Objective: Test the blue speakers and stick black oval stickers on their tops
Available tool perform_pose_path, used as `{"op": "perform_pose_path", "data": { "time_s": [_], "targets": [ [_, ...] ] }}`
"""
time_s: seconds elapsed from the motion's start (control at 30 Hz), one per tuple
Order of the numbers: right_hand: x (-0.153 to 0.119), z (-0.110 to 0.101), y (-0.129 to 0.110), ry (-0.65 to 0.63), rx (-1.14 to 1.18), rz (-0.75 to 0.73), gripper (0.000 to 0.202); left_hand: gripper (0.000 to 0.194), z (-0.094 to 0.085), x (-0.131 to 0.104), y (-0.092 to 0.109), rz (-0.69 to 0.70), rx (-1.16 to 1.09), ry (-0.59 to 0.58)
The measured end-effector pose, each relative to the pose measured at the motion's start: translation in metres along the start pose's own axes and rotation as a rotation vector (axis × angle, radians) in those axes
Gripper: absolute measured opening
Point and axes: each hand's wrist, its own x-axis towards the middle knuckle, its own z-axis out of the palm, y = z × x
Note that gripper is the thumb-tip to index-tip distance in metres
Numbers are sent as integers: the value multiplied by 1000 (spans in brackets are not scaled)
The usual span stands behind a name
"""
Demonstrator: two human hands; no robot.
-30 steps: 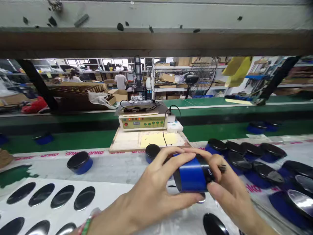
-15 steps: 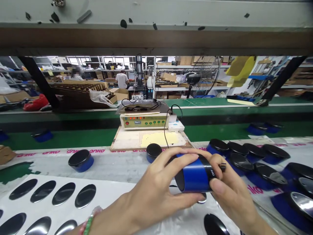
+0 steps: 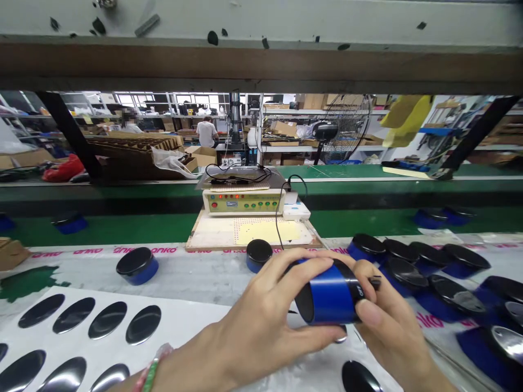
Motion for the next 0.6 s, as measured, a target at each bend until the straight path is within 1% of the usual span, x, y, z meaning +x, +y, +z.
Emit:
{"op": "perform_pose_path", "data": {
  "time_s": [0.2,0.37,0.53,0.6],
  "targets": [
    [-1,2,-2,31,-4,10,26,67,1,0,1,18,0,30],
    [-5,5,-2,88,-11,19,29,64,1,0,2,30,15,51],
    [-12,6,1,189,6,71,28,62,2,-2,4,43,86,73],
    [-13,5,2,174,-17,73,24,60,2,-3,4,66,121,97]
  ]
}}
